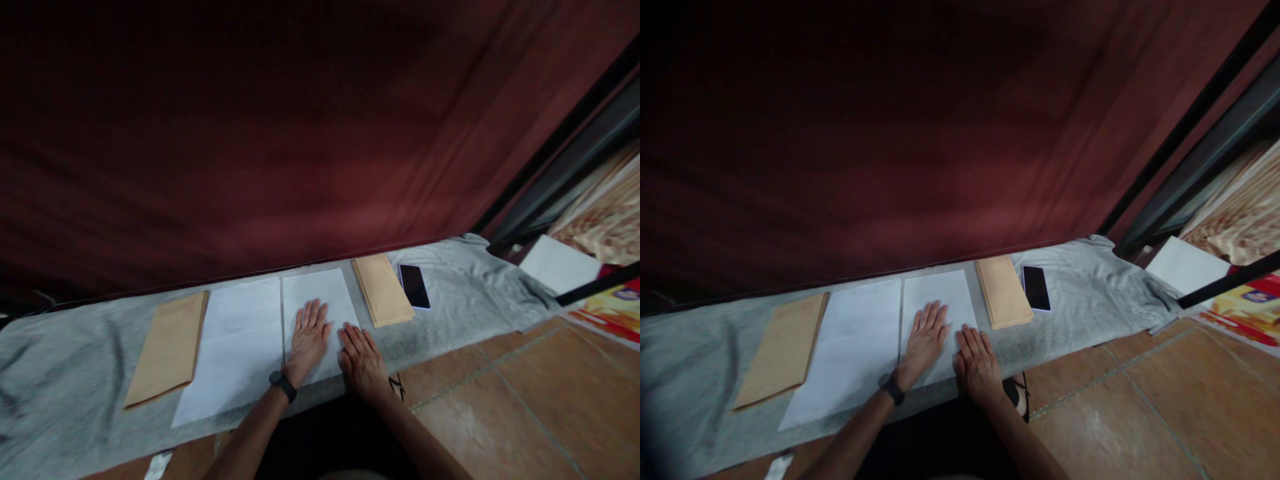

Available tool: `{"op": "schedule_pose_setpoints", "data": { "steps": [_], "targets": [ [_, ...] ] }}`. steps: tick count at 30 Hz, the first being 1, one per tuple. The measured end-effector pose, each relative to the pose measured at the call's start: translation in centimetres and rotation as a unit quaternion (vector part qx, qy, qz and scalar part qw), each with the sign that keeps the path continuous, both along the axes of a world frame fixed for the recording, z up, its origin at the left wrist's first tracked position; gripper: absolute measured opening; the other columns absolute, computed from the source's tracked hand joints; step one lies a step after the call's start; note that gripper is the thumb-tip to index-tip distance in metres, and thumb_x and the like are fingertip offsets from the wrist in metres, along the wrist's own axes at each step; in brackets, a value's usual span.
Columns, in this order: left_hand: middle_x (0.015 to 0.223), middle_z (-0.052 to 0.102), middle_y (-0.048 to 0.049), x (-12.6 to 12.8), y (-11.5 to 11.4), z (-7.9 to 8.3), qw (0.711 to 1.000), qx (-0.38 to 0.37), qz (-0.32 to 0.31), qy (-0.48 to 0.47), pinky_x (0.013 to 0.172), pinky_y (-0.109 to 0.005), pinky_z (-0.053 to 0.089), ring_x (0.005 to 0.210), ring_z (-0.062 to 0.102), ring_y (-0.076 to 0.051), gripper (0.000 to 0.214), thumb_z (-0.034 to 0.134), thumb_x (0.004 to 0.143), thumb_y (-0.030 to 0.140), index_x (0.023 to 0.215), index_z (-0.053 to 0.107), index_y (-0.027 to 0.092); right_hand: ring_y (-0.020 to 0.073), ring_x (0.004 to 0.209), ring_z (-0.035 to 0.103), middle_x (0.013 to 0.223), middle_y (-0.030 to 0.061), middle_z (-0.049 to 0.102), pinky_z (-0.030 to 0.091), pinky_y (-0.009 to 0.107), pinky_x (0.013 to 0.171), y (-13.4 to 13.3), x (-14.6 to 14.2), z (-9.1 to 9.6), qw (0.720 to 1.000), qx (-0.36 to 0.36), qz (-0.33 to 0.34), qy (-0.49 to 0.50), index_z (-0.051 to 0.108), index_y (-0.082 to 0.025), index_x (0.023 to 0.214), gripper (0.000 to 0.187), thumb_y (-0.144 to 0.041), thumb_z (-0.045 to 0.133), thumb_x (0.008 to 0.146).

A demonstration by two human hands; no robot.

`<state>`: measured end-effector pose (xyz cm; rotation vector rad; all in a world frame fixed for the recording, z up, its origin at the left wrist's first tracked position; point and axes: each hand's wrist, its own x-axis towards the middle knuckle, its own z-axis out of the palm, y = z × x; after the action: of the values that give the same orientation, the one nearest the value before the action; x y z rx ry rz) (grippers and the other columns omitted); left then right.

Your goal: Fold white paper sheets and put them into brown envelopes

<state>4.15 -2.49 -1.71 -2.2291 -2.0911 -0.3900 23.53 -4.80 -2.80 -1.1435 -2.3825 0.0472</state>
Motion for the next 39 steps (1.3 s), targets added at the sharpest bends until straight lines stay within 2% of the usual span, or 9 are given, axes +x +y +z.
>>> {"op": "schedule_pose_setpoints", "data": {
  "steps": [5, 8, 11, 14, 18, 24, 29, 33, 39],
  "targets": [
    [0.159, 0.040, -0.0092, 1.5, -6.0, 0.0, 0.998, 0.005, -0.065, 0.011, 0.122, -0.050, 0.030, 0.150, 0.030, -0.025, 0.052, 0.039, 0.101, 0.033, 0.151, 0.040, 0.017, 0.0237, 0.142, 0.043, 0.151, 0.0115, 0.050, 0.031, 0.046, 0.121, 0.0, 0.3, 0.0, 1.000, -0.019, -0.001, -0.005, 0.047, -0.015, 0.148, 0.047, -0.026, 0.040, 0.102],
    [0.159, 0.040, -0.0099, 1.7, -8.3, -0.2, 0.997, 0.015, -0.074, 0.014, 0.120, -0.049, 0.033, 0.149, 0.032, -0.024, 0.053, 0.039, 0.101, 0.032, 0.152, 0.038, 0.016, 0.0243, 0.141, 0.044, 0.149, 0.0119, 0.052, 0.031, 0.048, 0.120, 0.4, -0.2, 0.4, 0.999, -0.039, -0.004, 0.001, 0.049, -0.015, 0.146, 0.046, -0.026, 0.037, 0.103],
    [0.158, 0.041, -0.0117, 1.8, -9.3, -0.3, 0.998, 0.009, -0.067, 0.013, 0.119, -0.050, 0.035, 0.148, 0.033, -0.026, 0.053, 0.040, 0.100, 0.032, 0.151, 0.039, 0.015, 0.0253, 0.142, 0.044, 0.149, 0.0131, 0.053, 0.034, 0.049, 0.118, 0.7, -2.0, 1.1, 0.998, -0.056, -0.009, 0.024, 0.049, -0.014, 0.147, 0.047, -0.029, 0.036, 0.105],
    [0.154, 0.047, -0.0141, 1.7, -9.5, -0.4, 0.997, -0.003, -0.077, 0.007, 0.120, -0.052, 0.034, 0.146, 0.038, -0.027, 0.052, 0.043, 0.098, 0.028, 0.149, 0.042, 0.015, 0.0218, 0.144, 0.041, 0.153, 0.0091, 0.048, 0.039, 0.043, 0.116, 0.7, -4.6, 1.7, 0.996, -0.066, 0.052, 0.034, 0.046, -0.018, 0.149, 0.047, -0.031, 0.036, 0.105],
    [0.153, 0.046, -0.0195, 1.3, -10.2, -0.8, 0.998, -0.002, -0.058, -0.003, 0.119, -0.052, 0.035, 0.146, 0.038, -0.028, 0.058, 0.047, 0.094, 0.024, 0.149, 0.040, 0.009, 0.0203, 0.144, 0.039, 0.153, 0.0079, 0.048, 0.036, 0.042, 0.118, 0.3, -5.8, 1.2, 0.996, -0.049, 0.070, 0.004, 0.048, -0.018, 0.148, 0.046, -0.031, 0.039, 0.105],
    [0.156, 0.040, -0.0222, 0.5, -11.9, -1.7, 0.999, 0.048, 0.000, -0.004, 0.113, -0.053, 0.042, 0.146, 0.037, -0.032, 0.068, 0.052, 0.093, 0.036, 0.153, 0.032, 0.010, 0.0229, 0.144, 0.041, 0.155, 0.0107, 0.045, 0.033, 0.046, 0.119, 0.4, -1.9, -0.3, 0.999, -0.005, 0.037, -0.029, 0.039, -0.018, 0.153, 0.053, -0.036, 0.042, 0.104],
    [0.151, 0.047, -0.0216, 0.4, -12.8, -2.1, 0.998, 0.044, 0.033, 0.031, 0.109, -0.049, 0.046, 0.140, 0.046, -0.032, 0.058, 0.047, 0.094, 0.029, 0.148, 0.042, 0.009, 0.0256, 0.141, 0.046, 0.152, 0.0132, 0.048, 0.036, 0.047, 0.118, 0.1, 1.5, -0.6, 0.999, 0.028, 0.017, -0.028, 0.037, -0.015, 0.154, 0.054, -0.034, 0.042, 0.104],
    [0.146, 0.054, -0.0219, 0.7, -12.9, -1.6, 0.997, 0.005, 0.044, 0.063, 0.105, -0.045, 0.050, 0.135, 0.053, -0.032, 0.051, 0.045, 0.092, 0.020, 0.141, 0.054, 0.008, 0.0261, 0.140, 0.046, 0.152, 0.0143, 0.048, 0.037, 0.048, 0.117, -0.3, 3.6, -0.6, 0.999, 0.033, 0.019, -0.032, 0.037, -0.014, 0.154, 0.054, -0.033, 0.044, 0.104],
    [0.134, 0.063, -0.0219, 1.2, -12.0, -0.1, 0.994, -0.029, 0.052, 0.093, 0.099, -0.045, 0.053, 0.124, 0.061, -0.032, 0.047, 0.047, 0.087, 0.010, 0.131, 0.063, 0.010, 0.0257, 0.143, 0.043, 0.155, 0.0153, 0.045, 0.039, 0.048, 0.117, -0.4, 5.3, -0.1, 0.996, 0.009, 0.075, -0.039, 0.033, -0.014, 0.155, 0.064, -0.036, 0.053, 0.099]
  ]
}}
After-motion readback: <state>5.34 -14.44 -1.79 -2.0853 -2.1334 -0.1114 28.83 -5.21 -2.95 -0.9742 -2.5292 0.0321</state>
